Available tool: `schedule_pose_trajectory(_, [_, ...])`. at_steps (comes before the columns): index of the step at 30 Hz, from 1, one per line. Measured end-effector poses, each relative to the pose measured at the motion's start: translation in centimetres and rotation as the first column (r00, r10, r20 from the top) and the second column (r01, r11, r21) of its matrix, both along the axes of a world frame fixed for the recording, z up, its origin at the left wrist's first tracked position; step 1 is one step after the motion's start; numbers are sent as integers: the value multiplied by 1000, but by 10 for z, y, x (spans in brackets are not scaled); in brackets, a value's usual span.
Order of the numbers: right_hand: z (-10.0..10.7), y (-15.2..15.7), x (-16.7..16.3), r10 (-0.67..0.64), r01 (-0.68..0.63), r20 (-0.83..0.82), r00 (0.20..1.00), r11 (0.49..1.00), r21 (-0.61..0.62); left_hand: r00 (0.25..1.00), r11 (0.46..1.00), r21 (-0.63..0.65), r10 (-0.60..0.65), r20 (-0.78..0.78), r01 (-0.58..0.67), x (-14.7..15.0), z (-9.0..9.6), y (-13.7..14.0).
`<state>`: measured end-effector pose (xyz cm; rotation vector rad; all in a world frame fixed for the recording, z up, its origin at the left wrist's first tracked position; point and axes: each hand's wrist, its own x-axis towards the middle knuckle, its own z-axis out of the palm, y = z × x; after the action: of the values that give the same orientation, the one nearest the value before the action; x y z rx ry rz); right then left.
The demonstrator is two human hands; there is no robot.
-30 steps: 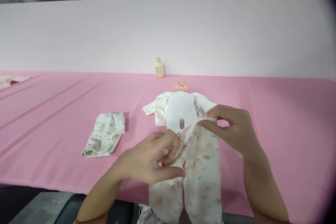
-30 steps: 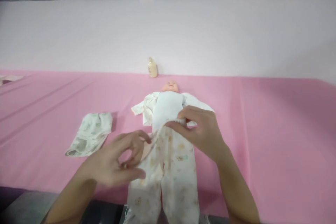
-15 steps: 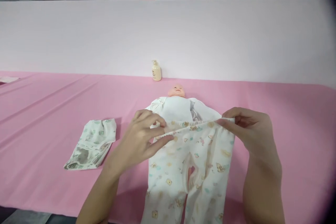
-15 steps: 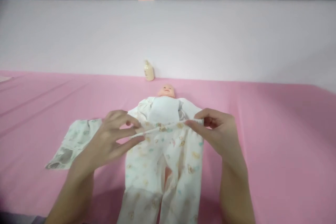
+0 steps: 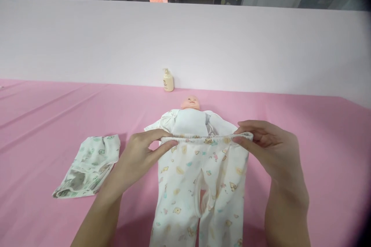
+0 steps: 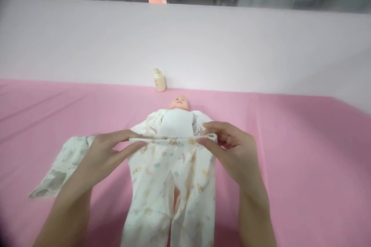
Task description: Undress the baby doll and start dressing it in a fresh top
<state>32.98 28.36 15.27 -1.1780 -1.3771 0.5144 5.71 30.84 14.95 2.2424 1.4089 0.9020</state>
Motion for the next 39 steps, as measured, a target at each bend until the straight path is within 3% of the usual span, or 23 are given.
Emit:
schedule_pose_trajectory(5, [1, -1, 0, 39, -36, 42, 998, 998, -56, 988, 991, -20, 131, -80, -133, 0, -6, 3])
schedule_pose_trajectory(14, [-1, 1, 1, 173, -158, 122, 977, 980, -118, 993, 961, -255, -87, 81, 105, 4, -2, 5])
schedule_pose_trajectory(18, [2, -2, -4, 133, -117, 137, 982, 986, -120, 957, 935, -274, -160, 242, 226, -2, 0, -1])
schedule_pose_trajectory(22, [0, 1, -8, 40, -36, 49, 998, 996, -79, 929, 910, -331, -126, 349, 248, -5, 2, 4])
schedule_pose_trajectory(27, [-13, 27, -11, 64, -73, -89, 994, 992, -104, 913, 919, -358, -7, 408, 167, 2, -27, 45])
schedule_pose_trajectory(31, [-18, 37, -15, 122, -138, -132, 984, 983, -121, 864, 893, -406, 40, 502, 194, 8, -47, 62])
schedule_pose_trajectory(39, [-14, 33, -11, 101, -123, -167, 981, 984, -129, 753, 835, -430, 30, 657, 343, 7, -25, 39])
